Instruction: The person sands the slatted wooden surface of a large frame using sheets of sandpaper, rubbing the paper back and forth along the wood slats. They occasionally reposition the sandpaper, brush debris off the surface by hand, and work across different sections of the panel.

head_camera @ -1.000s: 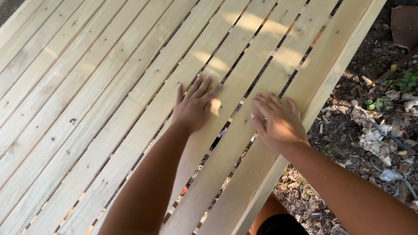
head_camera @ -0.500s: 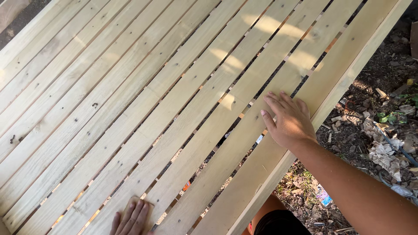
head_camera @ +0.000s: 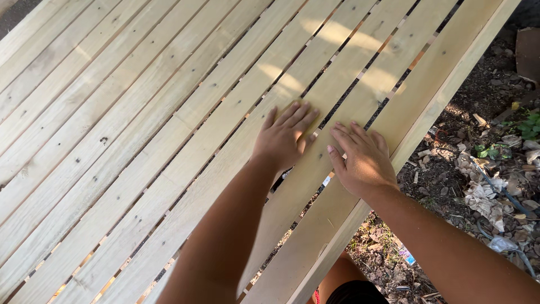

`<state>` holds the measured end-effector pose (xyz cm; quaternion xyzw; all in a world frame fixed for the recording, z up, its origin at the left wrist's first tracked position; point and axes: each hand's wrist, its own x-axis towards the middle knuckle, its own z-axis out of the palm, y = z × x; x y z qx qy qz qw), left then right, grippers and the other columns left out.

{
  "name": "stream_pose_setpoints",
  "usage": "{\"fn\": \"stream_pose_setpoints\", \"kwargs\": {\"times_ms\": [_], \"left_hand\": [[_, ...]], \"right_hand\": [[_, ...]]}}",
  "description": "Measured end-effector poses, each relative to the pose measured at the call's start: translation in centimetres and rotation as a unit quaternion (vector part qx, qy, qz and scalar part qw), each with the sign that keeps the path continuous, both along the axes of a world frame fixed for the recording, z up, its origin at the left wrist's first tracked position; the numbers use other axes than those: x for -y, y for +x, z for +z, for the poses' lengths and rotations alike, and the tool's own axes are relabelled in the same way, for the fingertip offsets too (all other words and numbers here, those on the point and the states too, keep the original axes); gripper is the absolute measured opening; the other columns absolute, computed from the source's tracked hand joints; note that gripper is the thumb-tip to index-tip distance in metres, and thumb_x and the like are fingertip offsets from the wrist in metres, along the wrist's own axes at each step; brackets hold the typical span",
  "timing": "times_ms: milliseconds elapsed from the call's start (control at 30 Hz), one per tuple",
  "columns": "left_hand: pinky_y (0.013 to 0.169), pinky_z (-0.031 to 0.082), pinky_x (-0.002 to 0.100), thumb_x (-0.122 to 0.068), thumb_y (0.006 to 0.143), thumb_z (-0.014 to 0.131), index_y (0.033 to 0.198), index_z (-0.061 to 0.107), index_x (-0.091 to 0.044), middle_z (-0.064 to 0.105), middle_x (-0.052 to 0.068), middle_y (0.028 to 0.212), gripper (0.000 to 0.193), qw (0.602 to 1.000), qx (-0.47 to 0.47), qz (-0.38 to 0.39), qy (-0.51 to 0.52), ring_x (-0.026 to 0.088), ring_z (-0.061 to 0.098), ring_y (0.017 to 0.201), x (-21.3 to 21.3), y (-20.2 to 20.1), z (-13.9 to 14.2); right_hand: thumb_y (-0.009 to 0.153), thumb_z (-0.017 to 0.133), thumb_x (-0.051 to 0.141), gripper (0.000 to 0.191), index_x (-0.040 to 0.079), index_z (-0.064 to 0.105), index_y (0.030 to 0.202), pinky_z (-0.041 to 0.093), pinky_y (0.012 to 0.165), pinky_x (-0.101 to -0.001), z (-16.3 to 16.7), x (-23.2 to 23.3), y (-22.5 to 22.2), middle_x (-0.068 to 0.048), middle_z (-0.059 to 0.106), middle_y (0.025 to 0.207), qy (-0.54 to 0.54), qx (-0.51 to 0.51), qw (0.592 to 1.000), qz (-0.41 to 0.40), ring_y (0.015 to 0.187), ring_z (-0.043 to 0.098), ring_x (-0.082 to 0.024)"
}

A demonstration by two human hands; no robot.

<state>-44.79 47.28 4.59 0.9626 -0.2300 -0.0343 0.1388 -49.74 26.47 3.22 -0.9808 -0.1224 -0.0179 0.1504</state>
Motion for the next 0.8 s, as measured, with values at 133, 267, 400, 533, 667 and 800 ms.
{"fn": "stream_pose_setpoints", "kwargs": {"times_ms": [133, 267, 400, 533, 667, 800], "left_hand": [[0.126, 0.011, 0.047, -0.044, 0.104, 0.042, 0.157, 0.036, -0.029, 0.034, -0.005, 0.165, 0.056, 0.999, -0.014, 0.032, -0.008, 0.016, 0.023, 0.153, 1.0, -0.5, -0.8], [0.125, 0.011, 0.046, -0.04, 0.106, 0.04, 0.157, 0.039, -0.025, 0.034, -0.001, 0.165, 0.053, 0.999, -0.036, 0.027, -0.029, 0.019, 0.023, 0.153, -6.4, -10.0, -1.5], [0.122, 0.016, 0.046, -0.031, 0.102, 0.046, 0.15, 0.05, -0.027, 0.045, -0.003, 0.159, 0.049, 0.995, -0.053, 0.084, -0.006, 0.017, 0.03, 0.151, -16.3, -22.8, 0.3], [0.124, 0.029, 0.037, -0.039, 0.101, 0.048, 0.144, 0.054, -0.034, 0.052, -0.014, 0.153, 0.044, 0.992, -0.045, 0.11, 0.04, 0.008, 0.04, 0.148, -23.2, -28.7, -0.7], [0.121, 0.018, 0.048, -0.036, 0.098, 0.045, 0.15, 0.046, -0.026, 0.045, -0.004, 0.156, 0.053, 0.99, 0.05, 0.105, 0.085, 0.017, 0.035, 0.146, -23.4, -29.9, -3.2], [0.122, 0.011, 0.05, -0.034, 0.1, 0.042, 0.154, 0.04, -0.026, 0.037, 0.0, 0.16, 0.055, 0.996, 0.051, 0.01, 0.076, 0.02, 0.029, 0.149, -20.7, -25.5, -1.7]], "right_hand": [[0.104, 0.047, 0.037, 0.047, 0.012, 0.056, 0.143, 0.022, 0.12, -0.0515, -0.2, 0.2, -0.1, -0.007, 0.055, 0.151, 0.03, 0.016, 0.999, -0.002, 0.146, 0.041, -0.027], [0.106, 0.047, 0.036, 0.043, 0.013, 0.059, 0.14, 0.023, 0.122, -0.0509, -0.3, 0.2, -0.5, -0.009, 0.062, 0.14, 0.076, 0.017, 0.997, -0.03, 0.143, 0.046, -0.028], [0.107, 0.047, 0.035, 0.039, 0.015, 0.06, 0.137, 0.022, 0.126, -0.0523, -0.4, 0.8, -1.2, -0.007, 0.063, 0.144, 0.091, 0.071, 0.993, -0.014, 0.145, 0.047, -0.027], [0.102, 0.049, 0.04, 0.043, 0.017, 0.06, 0.137, 0.009, 0.119, -0.0637, -0.8, 2.2, -1.8, -0.004, 0.058, 0.148, 0.009, 0.096, 0.995, -0.023, 0.148, 0.041, -0.03], [0.102, 0.048, 0.046, 0.052, 0.019, 0.056, 0.146, 0.005, 0.119, -0.0659, -1.5, 2.6, -2.0, -0.003, 0.051, 0.155, -0.058, 0.081, 0.993, -0.057, 0.147, 0.039, -0.028], [0.102, 0.048, 0.047, 0.053, 0.019, 0.055, 0.147, 0.008, 0.123, -0.0626, -1.7, 2.0, -1.9, -0.003, 0.05, 0.157, -0.049, 0.059, 0.993, -0.089, 0.147, 0.041, -0.024]]}}
